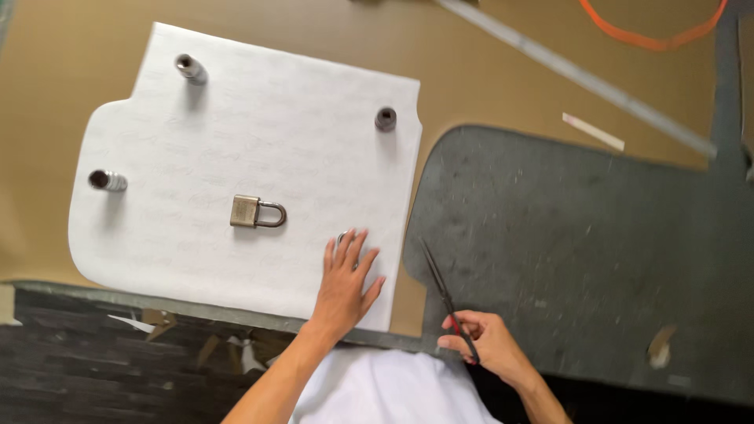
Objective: The person uses scissors to cut a newspaper template and then a large sheet of patterned white material. They use a pencil to mark the material and place metal weights and padlocks on the sheet to hold it in place while cutting.
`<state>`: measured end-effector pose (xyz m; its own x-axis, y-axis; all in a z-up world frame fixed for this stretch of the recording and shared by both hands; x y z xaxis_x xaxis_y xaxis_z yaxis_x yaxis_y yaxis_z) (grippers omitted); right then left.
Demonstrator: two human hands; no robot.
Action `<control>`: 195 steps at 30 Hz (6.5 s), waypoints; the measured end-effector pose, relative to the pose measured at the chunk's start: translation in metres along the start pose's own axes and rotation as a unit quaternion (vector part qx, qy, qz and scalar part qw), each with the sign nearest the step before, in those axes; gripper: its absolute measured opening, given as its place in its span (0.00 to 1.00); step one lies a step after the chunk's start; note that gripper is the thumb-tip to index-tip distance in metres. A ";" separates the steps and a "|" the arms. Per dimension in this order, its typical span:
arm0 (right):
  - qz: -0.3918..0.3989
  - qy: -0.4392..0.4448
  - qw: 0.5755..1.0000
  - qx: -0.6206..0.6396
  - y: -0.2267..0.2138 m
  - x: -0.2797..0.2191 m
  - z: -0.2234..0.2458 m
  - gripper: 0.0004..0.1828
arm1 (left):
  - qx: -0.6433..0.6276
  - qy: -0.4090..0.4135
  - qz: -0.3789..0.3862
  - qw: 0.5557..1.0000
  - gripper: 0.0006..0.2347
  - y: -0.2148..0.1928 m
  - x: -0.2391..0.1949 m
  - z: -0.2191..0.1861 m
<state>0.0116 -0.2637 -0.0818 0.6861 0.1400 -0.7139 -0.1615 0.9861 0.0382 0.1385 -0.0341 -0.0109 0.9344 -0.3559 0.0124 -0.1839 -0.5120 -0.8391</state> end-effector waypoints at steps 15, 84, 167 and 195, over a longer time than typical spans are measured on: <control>-0.052 0.173 0.958 0.222 0.179 -0.111 -0.142 0.19 | 0.135 0.199 0.181 0.954 0.28 0.046 0.013 0.024; -0.225 0.057 0.963 0.138 0.152 -0.017 -0.047 0.20 | 0.065 0.191 0.172 0.964 0.24 0.052 0.012 0.023; -0.215 0.037 0.971 0.093 0.120 0.027 0.013 0.16 | 0.057 0.221 0.146 0.963 0.33 0.075 0.132 0.049; -0.228 0.027 0.968 0.100 0.113 0.043 0.024 0.17 | 0.077 0.222 0.143 0.961 0.29 0.070 0.130 0.046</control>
<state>0.0400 -0.1441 -0.0918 0.6145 -0.3141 -0.7237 0.2943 0.9424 -0.1592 0.2614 -0.0806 -0.0924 0.6242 -0.7807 -0.0293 -0.3352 -0.2337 -0.9127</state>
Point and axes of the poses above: each hand's wrist, its own x-axis towards the middle knuckle, its own y-axis out of the palm, z = x × y, the point moved 8 cm from there along x, towards the middle knuckle, and after that the axes turned 6 degrees about -y, right-handed, at the moved point
